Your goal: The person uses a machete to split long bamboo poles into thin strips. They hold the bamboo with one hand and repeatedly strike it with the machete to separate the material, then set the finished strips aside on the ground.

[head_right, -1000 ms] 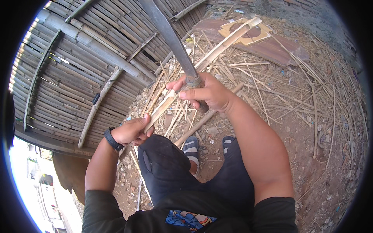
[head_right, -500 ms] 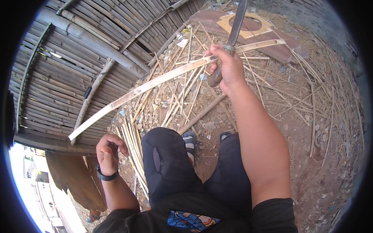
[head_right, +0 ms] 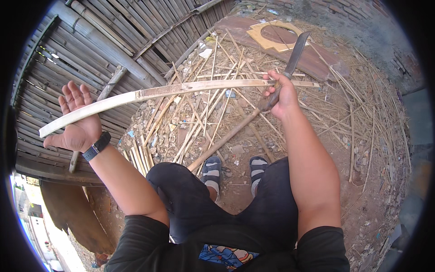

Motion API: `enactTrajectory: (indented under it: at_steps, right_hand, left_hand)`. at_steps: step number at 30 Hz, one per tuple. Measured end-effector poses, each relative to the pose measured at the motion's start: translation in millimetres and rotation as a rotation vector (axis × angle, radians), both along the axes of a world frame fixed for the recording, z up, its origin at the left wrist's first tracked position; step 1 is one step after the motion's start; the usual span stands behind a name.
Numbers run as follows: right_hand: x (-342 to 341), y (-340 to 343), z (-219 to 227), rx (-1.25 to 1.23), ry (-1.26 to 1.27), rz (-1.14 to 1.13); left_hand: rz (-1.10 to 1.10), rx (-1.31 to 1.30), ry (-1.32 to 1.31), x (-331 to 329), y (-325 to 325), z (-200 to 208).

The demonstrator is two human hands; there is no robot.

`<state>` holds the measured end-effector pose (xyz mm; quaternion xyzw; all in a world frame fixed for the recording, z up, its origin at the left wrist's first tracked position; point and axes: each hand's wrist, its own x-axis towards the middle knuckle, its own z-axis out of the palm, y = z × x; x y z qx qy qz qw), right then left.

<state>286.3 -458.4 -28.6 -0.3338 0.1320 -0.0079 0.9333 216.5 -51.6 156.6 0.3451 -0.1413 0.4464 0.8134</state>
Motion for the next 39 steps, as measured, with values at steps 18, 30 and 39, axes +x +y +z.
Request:
enactTrajectory:
  at_steps: [18,30,39]
  right_hand:
    - [12,6,-65,-1.309,0.349,0.383]
    - [-66,241,-19,-1.144,-0.251,0.416]
    - [-74,254,-154,-1.262,0.018,0.489]
  left_hand:
    - [0.064,0.309,0.088,-32,73,-34]
    - [0.440,0.196,0.151,8,27,-46]
    - [0.529,0.163,0.248,19,26,-48]
